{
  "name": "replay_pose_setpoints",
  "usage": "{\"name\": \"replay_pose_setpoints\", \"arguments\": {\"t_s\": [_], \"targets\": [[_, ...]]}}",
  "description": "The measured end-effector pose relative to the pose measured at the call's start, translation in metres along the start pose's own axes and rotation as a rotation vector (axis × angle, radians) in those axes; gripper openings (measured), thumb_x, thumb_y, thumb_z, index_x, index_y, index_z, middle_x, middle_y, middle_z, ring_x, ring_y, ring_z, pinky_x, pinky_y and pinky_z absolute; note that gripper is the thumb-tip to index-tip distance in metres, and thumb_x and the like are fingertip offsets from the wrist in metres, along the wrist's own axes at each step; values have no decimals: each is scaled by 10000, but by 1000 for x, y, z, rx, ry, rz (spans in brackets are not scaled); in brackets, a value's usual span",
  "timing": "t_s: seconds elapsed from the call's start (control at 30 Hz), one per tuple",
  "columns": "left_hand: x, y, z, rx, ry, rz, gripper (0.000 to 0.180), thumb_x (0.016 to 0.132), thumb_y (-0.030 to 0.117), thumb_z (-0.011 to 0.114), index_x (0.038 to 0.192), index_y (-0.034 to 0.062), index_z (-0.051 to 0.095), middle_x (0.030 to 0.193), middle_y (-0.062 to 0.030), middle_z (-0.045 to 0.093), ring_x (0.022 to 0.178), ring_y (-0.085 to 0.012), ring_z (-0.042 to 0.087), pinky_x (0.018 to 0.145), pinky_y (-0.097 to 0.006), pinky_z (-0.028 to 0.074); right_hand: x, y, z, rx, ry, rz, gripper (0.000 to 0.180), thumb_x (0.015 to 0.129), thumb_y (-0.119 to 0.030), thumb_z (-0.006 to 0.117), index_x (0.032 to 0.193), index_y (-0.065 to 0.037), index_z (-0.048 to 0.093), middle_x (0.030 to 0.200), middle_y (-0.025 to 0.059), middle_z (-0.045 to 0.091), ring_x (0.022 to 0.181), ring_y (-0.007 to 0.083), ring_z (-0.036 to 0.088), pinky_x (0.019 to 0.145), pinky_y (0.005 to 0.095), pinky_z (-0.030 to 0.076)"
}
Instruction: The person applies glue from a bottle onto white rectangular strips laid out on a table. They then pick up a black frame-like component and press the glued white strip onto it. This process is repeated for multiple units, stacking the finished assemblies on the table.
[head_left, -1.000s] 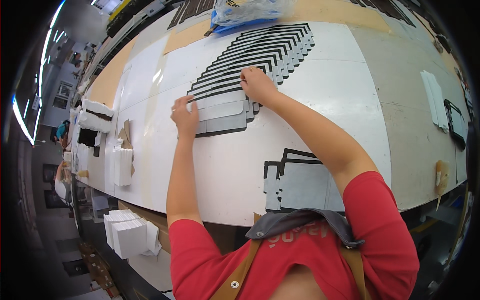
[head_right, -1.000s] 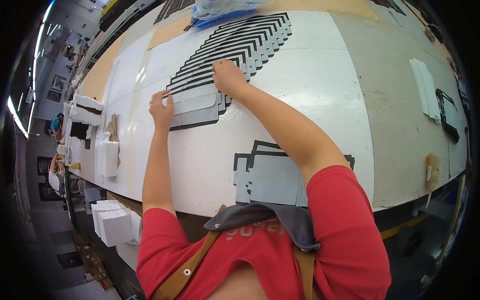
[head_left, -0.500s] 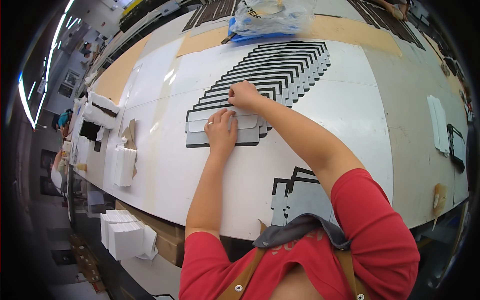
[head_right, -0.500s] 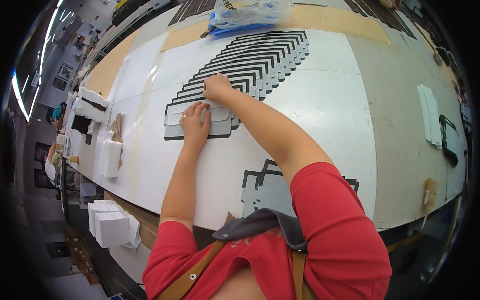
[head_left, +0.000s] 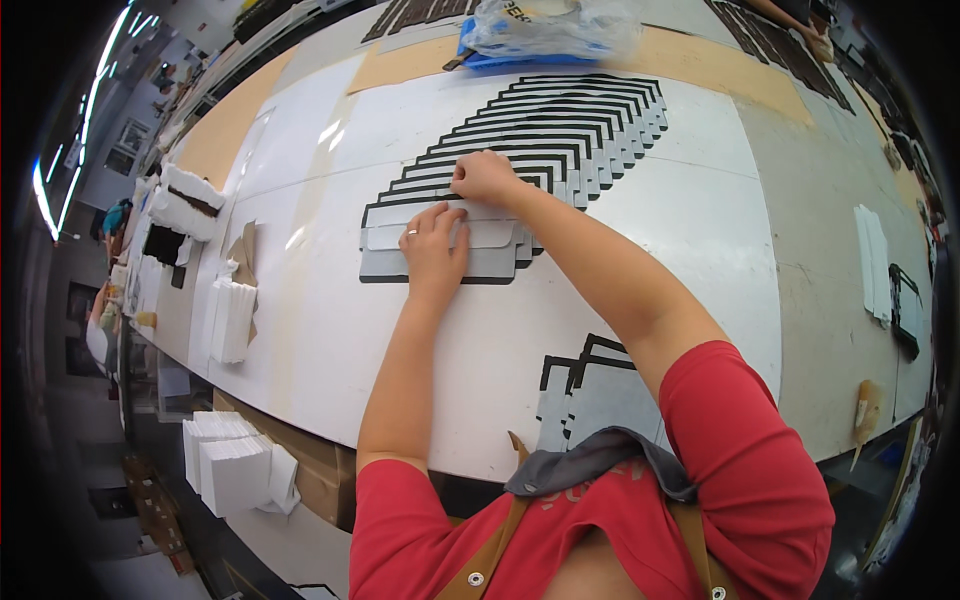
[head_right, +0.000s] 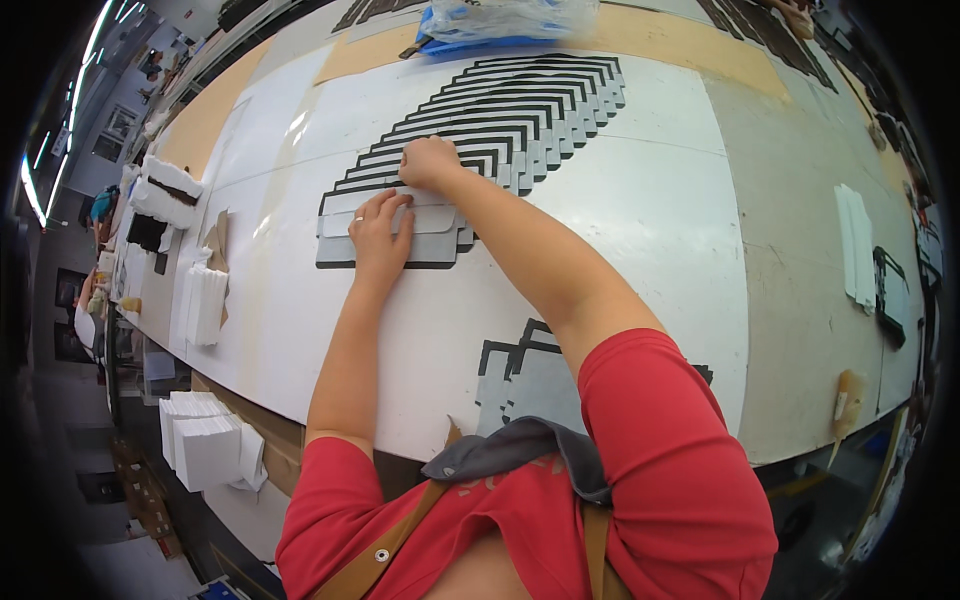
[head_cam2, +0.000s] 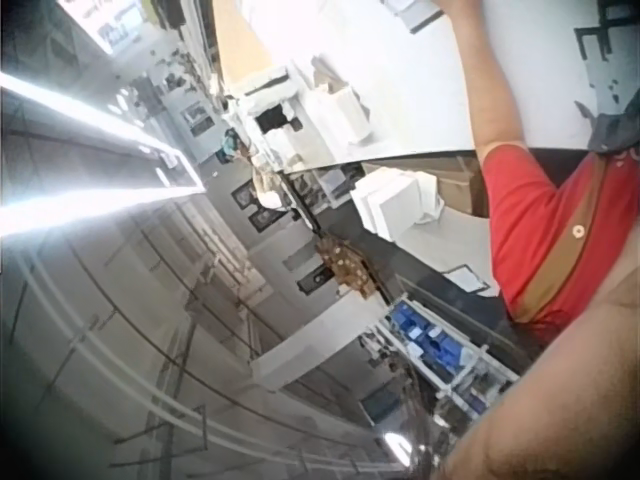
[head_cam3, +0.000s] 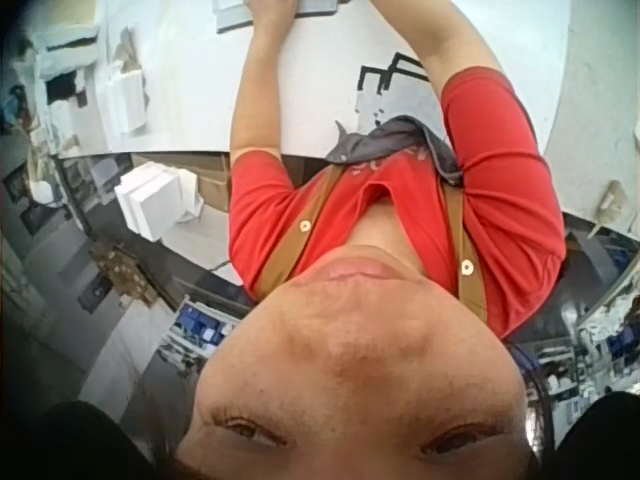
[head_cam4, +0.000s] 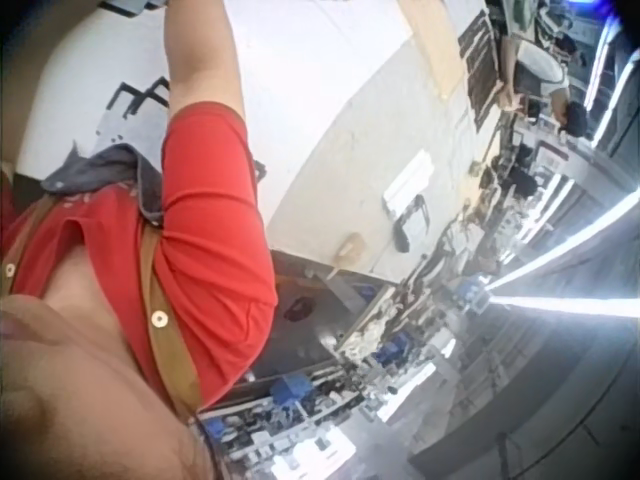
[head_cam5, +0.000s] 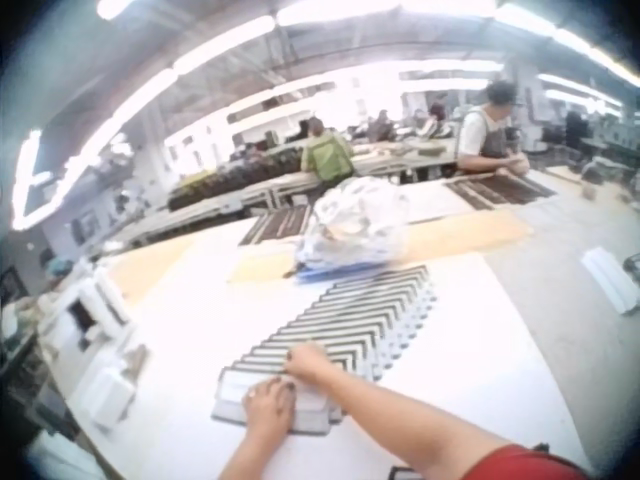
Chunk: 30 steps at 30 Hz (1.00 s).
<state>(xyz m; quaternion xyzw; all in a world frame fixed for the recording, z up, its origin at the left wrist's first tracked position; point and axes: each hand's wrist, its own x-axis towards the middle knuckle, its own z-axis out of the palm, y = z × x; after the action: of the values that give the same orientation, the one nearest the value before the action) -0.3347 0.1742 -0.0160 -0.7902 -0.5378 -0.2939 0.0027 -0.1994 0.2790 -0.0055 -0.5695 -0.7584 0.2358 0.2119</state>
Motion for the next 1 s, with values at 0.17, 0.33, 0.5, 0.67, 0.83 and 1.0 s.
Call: {"name": "replay_pose_setpoints", "arguments": {"t_s": [0.17,0.33,0.5,0.67,0.83,1.0], "targets": [[2,-4,5,-41,-6,17,233,842,201,568,1058,129,616,1177,-79,550,1145,-265,460,949,-452,312,-26,25,-28,-125,123,15,219,742,-184,575,926,-93,650,925,121,667,971,282,595,860,398,418],[-4,-14,5,-2,52,70,252,849,155,562,1084,69,593,1150,-119,569,1087,-297,508,934,-421,335,-116,132,-122,-220,303,156,153,733,-144,519,833,-125,634,822,109,658,860,304,616,780,430,425],[-5,1,-5,124,234,116,217,878,120,536,1083,74,592,1118,-85,583,1058,-257,525,911,-405,337,-305,293,-257,-353,729,530,133,760,-166,550,786,-59,624,808,152,641,772,325,602,671,416,471],[12,39,-5,61,246,223,209,877,77,536,1079,82,590,1082,-67,595,1053,-238,527,906,-382,329,-464,373,-318,-673,592,1144,321,792,-231,564,1036,-26,602,1108,191,581,1044,352,544,880,429,455],[25,138,4,-94,168,368,206,861,55,555,1065,72,584,1094,-73,587,1059,-232,518,922,-355,323,-476,398,-335,-757,675,1226,420,798,-261,576,1149,-34,533,1171,174,552,1106,350,510,916,449,432],[21,238,29,-302,9,422,213,837,44,570,1046,86,590,1092,-74,576,1051,-219,515,927,-340,302,-478,424,-351,-609,682,1291,354,784,-239,585,1075,-38,581,1084,166,600,1019,336,573,891,442,446]]}}
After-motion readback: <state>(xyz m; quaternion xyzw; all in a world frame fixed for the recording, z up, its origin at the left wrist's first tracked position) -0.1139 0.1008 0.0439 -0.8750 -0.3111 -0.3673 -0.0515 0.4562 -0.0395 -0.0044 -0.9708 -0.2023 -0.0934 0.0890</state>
